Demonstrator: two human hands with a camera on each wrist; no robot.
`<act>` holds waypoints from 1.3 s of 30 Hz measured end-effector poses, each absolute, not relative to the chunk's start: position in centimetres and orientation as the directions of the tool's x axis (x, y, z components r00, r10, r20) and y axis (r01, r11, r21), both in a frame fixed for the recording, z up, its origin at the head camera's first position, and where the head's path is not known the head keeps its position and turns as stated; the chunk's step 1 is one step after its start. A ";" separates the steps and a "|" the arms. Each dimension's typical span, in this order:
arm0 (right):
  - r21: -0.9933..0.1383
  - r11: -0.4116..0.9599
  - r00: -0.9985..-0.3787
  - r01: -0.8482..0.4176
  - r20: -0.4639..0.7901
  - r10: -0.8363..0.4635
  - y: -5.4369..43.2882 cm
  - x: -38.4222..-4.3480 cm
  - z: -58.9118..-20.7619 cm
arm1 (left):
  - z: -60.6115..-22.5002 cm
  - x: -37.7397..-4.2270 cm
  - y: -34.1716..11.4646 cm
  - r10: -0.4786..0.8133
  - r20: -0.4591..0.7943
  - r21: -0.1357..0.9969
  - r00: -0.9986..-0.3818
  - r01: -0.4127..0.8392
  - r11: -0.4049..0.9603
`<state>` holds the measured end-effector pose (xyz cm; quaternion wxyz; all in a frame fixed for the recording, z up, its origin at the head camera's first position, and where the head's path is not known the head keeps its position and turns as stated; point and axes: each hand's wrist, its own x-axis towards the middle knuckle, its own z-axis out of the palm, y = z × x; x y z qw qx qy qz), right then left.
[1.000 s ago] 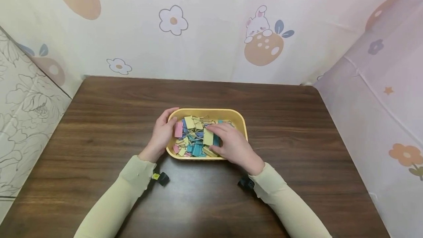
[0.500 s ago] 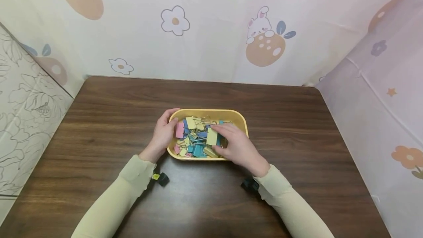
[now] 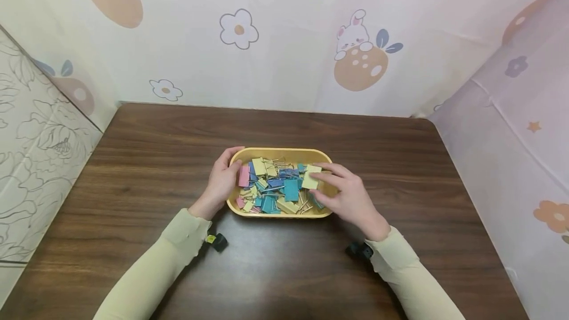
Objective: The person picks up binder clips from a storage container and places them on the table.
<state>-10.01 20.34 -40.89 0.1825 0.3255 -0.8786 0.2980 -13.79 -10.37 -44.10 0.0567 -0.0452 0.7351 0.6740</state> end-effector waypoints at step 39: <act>-0.380 0.891 -0.967 -0.246 0.153 -0.202 29.3 -11.7 -42.5 | -44.2 -13.9 -10.5 0.027 -0.166 0.979 -0.986 -0.161 0.125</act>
